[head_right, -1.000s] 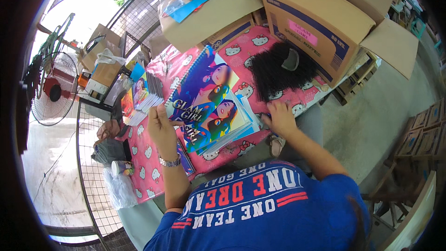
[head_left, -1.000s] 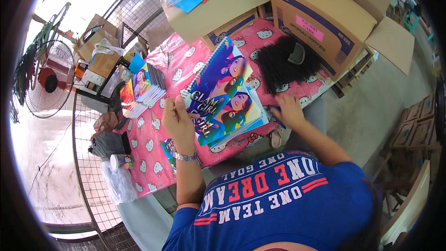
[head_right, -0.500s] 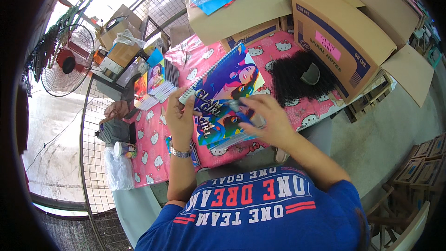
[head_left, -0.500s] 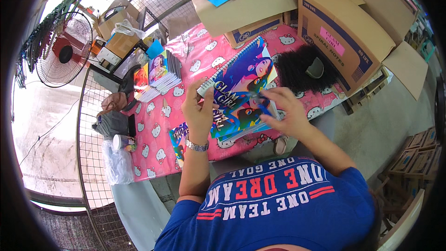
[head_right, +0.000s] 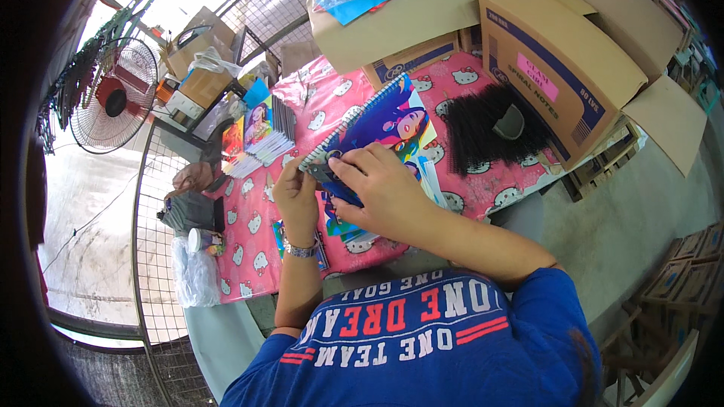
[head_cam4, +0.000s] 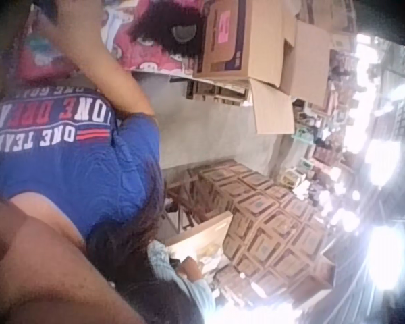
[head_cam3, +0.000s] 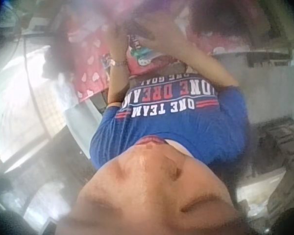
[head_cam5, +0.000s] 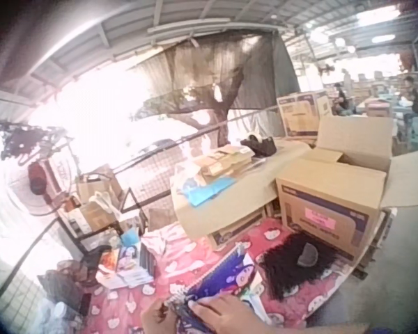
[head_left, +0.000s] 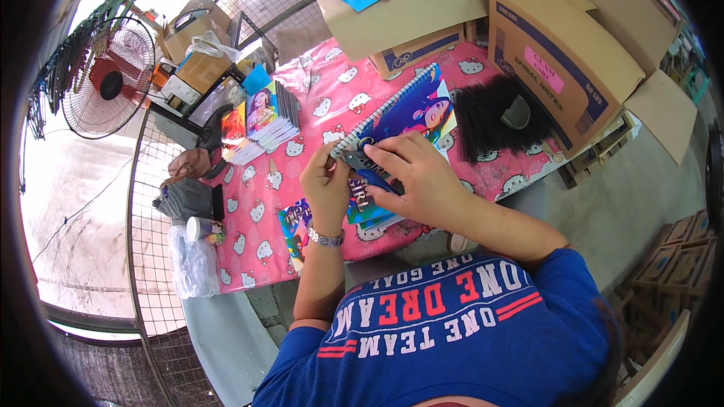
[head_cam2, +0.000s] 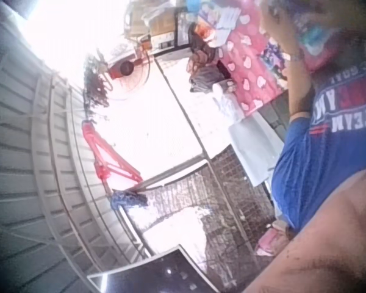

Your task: The person is assembling notebooks by hand by inserting a spiral binding through the holes of a stack of covers and paper, then using a sponge to apply a liquid to the edges.

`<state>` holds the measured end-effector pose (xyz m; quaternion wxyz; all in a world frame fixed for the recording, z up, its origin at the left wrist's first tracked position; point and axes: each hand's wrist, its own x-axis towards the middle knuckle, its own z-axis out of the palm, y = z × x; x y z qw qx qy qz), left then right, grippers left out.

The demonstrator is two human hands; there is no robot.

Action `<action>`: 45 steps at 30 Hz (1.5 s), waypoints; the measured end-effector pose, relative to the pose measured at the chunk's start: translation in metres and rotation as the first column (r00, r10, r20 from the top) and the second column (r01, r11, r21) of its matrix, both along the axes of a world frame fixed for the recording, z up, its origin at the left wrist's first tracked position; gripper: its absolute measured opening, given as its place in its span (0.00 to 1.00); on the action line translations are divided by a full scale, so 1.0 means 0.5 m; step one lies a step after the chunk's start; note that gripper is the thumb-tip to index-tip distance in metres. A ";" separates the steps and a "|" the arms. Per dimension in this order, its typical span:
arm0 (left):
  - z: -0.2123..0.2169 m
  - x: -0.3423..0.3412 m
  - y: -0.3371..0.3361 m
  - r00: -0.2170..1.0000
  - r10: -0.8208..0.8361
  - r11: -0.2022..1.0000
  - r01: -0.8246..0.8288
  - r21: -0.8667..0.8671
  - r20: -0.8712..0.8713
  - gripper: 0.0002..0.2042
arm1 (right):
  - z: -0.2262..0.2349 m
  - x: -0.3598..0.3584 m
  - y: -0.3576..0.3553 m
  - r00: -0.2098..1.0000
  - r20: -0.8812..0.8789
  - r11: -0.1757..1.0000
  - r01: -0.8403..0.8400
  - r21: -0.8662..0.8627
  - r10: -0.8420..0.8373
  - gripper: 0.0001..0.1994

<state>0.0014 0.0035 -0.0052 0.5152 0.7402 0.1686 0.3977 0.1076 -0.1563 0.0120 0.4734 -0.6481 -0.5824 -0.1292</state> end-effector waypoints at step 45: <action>-0.498 -0.541 0.150 0.350 0.820 0.492 -0.835 0.245 -0.452 0.14 | -0.446 0.388 -0.006 0.729 0.281 0.401 0.608 -0.686 -0.625 0.18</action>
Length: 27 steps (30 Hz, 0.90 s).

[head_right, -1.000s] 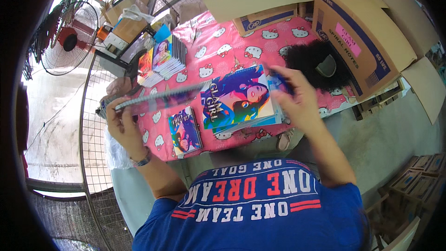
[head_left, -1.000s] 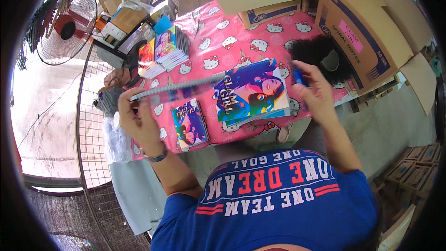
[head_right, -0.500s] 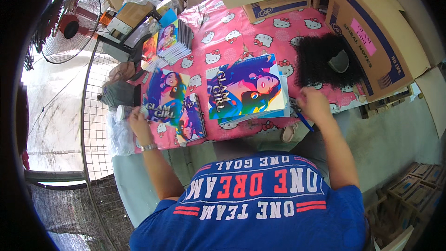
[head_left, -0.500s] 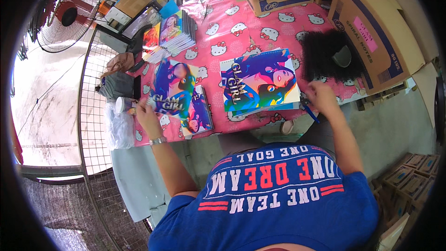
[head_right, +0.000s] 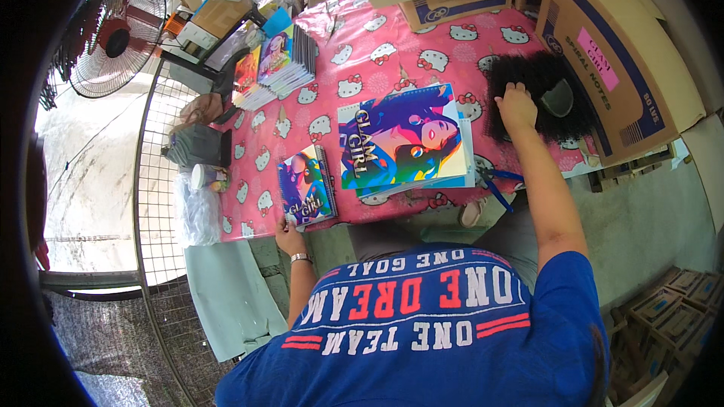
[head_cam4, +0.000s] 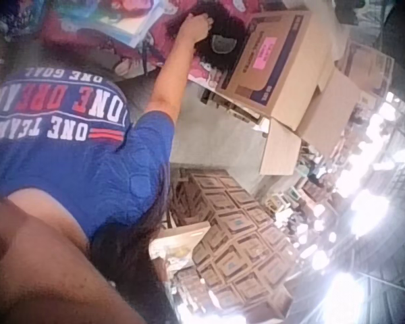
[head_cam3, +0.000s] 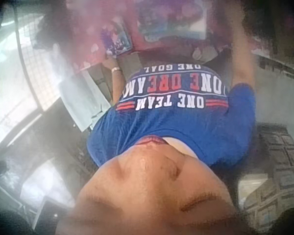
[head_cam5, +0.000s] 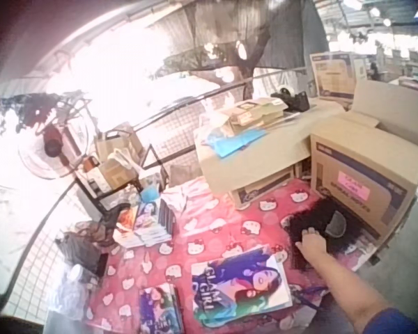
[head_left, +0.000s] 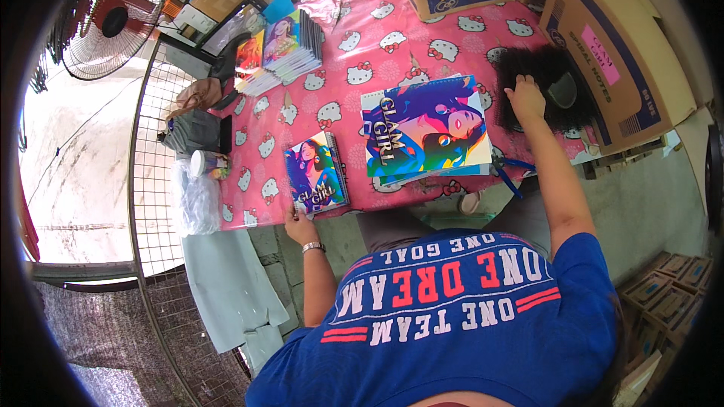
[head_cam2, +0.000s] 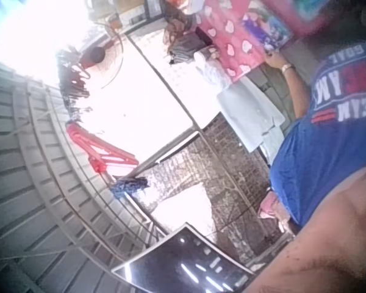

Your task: The person is assembling notebooks by hand by inserting a spiral binding through the holes of a stack of covers and paper, then using a sponge to apply a liquid to the edges.

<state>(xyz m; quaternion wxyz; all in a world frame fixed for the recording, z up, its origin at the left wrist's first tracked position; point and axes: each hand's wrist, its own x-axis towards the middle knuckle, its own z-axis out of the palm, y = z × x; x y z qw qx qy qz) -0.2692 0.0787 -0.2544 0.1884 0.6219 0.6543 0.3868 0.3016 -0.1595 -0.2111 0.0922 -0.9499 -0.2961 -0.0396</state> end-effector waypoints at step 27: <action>0.078 0.091 0.008 0.352 0.433 0.824 0.218 -0.522 0.830 0.23 | 0.122 0.016 -0.075 0.799 -0.552 0.521 0.375 0.767 0.238 0.07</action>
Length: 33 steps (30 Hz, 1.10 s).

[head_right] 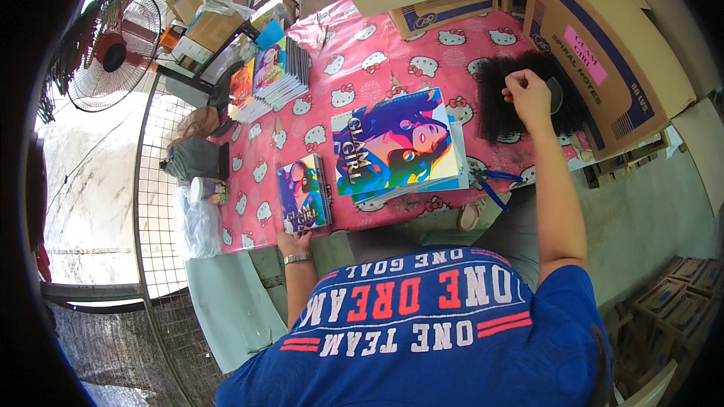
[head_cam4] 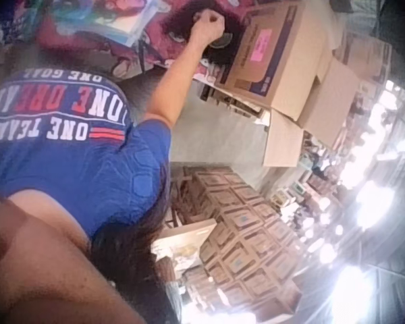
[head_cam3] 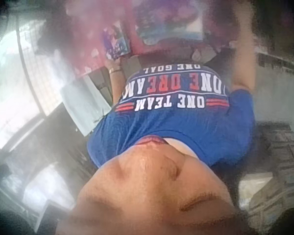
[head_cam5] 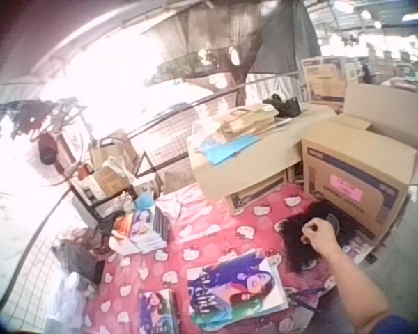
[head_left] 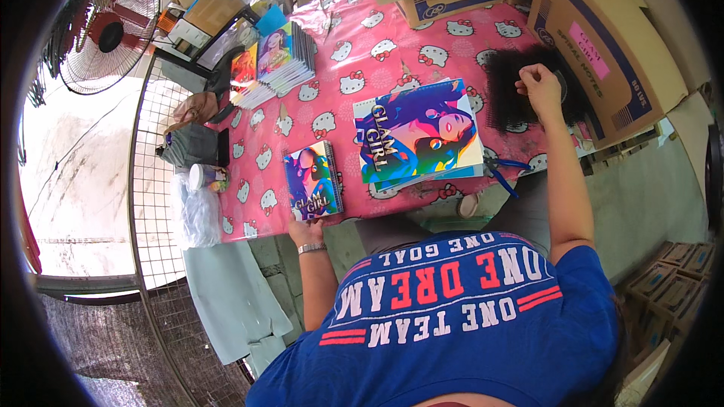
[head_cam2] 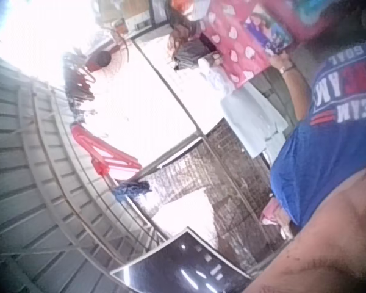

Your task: The person is assembling notebooks by hand by inserting a spiral binding through the holes of a stack of covers and paper, then using a sponge to apply a liquid to the edges.

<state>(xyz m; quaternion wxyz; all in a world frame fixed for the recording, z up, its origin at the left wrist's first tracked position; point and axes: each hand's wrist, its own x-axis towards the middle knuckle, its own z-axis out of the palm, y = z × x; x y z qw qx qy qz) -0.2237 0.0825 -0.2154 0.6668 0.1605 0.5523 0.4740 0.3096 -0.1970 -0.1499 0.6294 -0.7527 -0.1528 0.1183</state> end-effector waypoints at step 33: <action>0.344 0.642 -0.125 0.011 -0.078 -0.343 0.939 0.037 -0.997 0.13 | 0.230 -0.195 -0.049 0.948 0.145 0.933 -0.308 0.186 0.284 0.14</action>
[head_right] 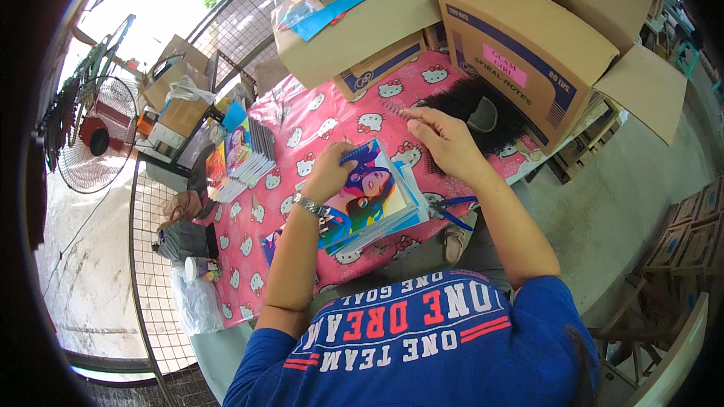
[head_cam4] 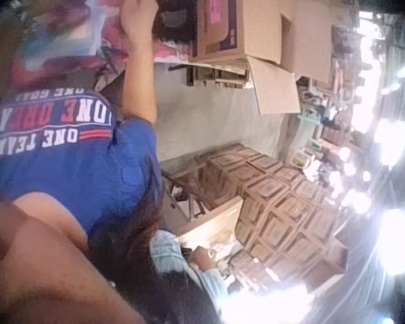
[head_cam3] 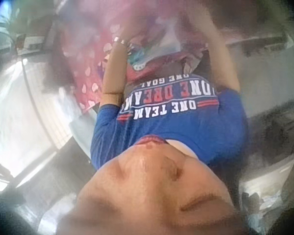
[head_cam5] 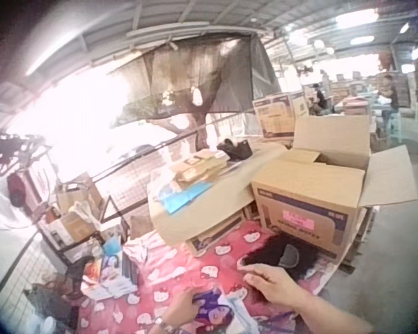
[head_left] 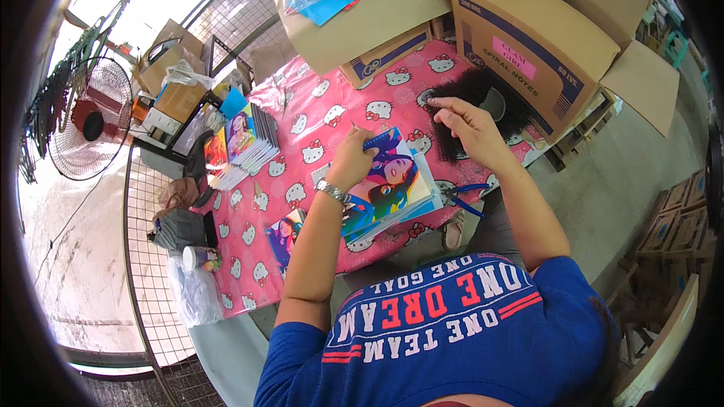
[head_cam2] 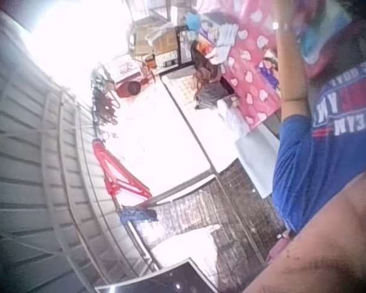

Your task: The person is assembling notebooks by hand by inserting a spiral binding through the holes of a stack of covers and paper, then using a sponge to apply a liquid to the edges.

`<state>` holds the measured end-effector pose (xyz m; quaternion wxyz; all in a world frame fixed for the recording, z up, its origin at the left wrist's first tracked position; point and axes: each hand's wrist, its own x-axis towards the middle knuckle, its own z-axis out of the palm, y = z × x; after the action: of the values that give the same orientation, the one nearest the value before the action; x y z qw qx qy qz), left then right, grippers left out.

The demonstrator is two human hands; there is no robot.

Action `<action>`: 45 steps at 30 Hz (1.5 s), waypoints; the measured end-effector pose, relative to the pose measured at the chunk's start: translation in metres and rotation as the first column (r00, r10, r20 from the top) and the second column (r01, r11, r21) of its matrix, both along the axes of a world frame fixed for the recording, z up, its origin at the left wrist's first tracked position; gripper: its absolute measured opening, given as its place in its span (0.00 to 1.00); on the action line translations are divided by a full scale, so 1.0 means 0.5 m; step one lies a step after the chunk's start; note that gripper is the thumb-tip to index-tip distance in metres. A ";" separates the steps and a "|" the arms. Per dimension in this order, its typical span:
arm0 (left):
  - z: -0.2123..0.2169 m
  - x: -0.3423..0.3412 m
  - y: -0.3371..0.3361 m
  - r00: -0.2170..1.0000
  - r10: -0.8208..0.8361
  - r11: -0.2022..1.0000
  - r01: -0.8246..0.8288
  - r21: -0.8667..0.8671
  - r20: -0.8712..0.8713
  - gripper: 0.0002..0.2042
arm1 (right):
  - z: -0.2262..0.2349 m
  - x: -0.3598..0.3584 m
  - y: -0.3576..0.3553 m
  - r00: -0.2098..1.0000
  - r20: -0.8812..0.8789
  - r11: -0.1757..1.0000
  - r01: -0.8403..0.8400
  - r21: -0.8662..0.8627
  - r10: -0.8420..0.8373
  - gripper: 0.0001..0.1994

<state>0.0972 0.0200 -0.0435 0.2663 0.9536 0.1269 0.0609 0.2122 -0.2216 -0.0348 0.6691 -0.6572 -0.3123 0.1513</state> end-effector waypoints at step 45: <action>0.181 -0.117 -0.101 0.863 -0.269 0.949 0.163 0.269 0.427 0.07 | 0.119 -0.041 0.017 0.694 0.650 0.950 -0.258 -0.176 0.309 0.13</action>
<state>0.0385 -0.0306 0.0472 0.1848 0.9441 -0.0555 0.2675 0.1916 -0.2132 0.0245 0.4568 -0.6342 -0.6236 0.0173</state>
